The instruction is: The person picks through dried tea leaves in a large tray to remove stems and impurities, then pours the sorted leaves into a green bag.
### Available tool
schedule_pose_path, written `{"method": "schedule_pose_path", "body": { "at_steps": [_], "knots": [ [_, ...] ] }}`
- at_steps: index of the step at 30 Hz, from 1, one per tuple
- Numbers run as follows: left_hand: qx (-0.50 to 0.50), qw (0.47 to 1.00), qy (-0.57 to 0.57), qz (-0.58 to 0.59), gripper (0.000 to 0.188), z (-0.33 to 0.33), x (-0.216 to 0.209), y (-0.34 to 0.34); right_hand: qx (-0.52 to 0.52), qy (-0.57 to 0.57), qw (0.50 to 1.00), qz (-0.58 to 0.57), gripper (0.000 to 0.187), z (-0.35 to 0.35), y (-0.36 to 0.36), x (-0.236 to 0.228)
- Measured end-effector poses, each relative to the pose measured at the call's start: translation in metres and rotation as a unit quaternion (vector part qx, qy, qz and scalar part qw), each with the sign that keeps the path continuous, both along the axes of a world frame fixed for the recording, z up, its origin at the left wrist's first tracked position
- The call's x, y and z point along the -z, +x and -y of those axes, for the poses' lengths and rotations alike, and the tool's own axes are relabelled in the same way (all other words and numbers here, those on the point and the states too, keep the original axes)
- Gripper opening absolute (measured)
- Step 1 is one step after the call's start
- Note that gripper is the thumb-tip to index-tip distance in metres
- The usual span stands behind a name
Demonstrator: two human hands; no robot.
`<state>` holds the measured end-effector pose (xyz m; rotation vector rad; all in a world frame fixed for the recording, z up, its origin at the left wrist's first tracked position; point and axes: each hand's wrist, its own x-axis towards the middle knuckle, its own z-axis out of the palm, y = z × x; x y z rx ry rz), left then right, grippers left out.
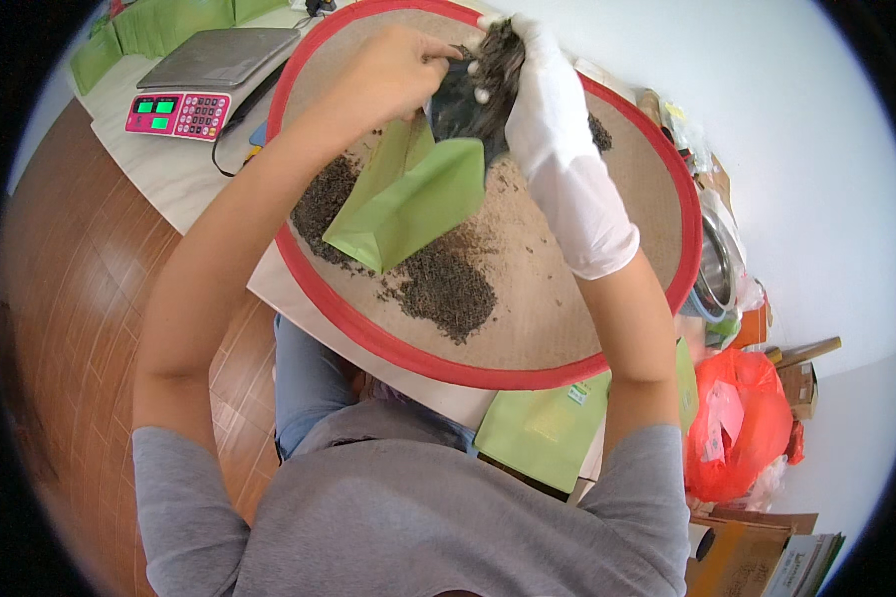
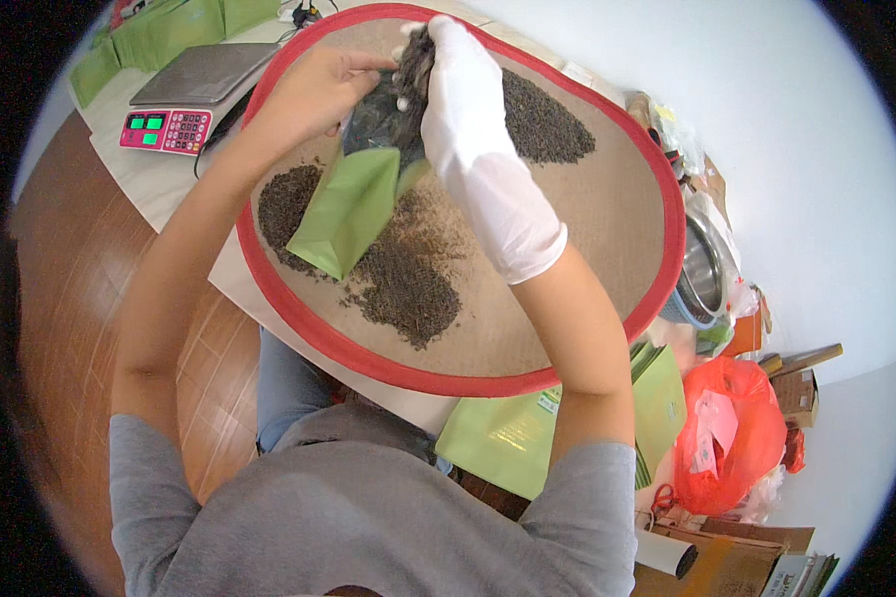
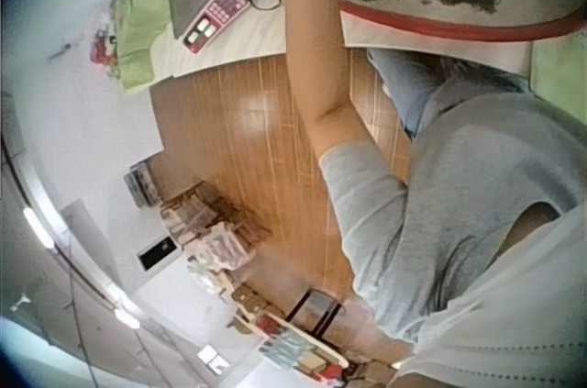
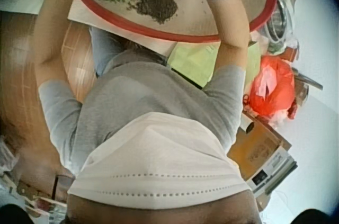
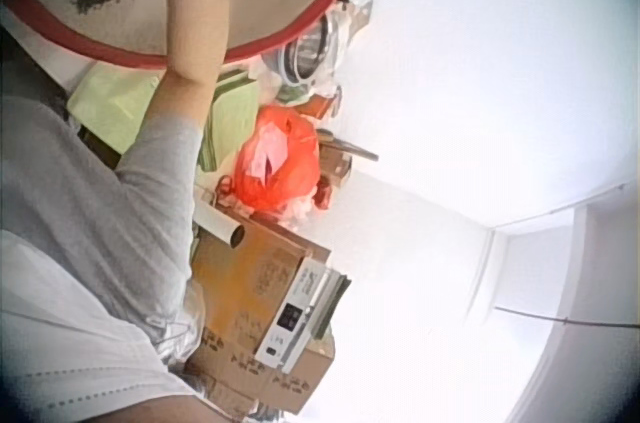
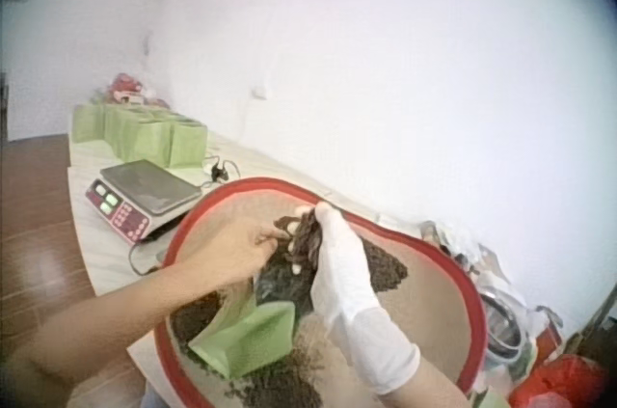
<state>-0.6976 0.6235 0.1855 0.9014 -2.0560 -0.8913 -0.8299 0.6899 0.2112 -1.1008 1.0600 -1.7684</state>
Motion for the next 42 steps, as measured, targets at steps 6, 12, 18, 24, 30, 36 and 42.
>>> {"method": "schedule_pose_path", "body": {
  "at_steps": [6,12,18,24,30,36,42],
  "knots": [
    [-0.023,0.999,-0.019,-0.031,0.033,0.002,0.005,0.002,0.014,-0.009,0.943,-0.332,0.034,-0.023,-0.012,0.004],
    [-0.007,0.999,-0.023,-0.034,0.031,0.007,0.007,0.001,0.035,-0.061,0.899,-0.432,0.026,-0.044,-0.018,0.001],
    [0.013,0.991,-0.010,-0.136,0.029,0.033,0.009,0.043,0.237,-0.172,0.837,-0.462,0.016,-0.066,-0.032,0.057],
    [0.035,0.951,0.101,-0.291,0.029,-0.007,-0.029,0.065,0.124,0.207,0.758,-0.606,0.052,-0.110,-0.049,0.249],
    [0.005,0.945,0.077,-0.316,0.028,-0.018,-0.026,0.083,0.074,0.130,0.774,-0.615,0.054,-0.063,0.012,0.245],
    [0.034,0.937,0.096,-0.334,0.029,-0.005,-0.014,0.101,-0.052,0.054,0.767,-0.637,0.053,-0.084,0.062,0.229],
    [0.020,0.940,0.083,-0.331,0.029,-0.007,-0.013,0.105,-0.107,-0.009,0.822,-0.559,0.037,-0.095,0.030,0.214]
  ]
}}
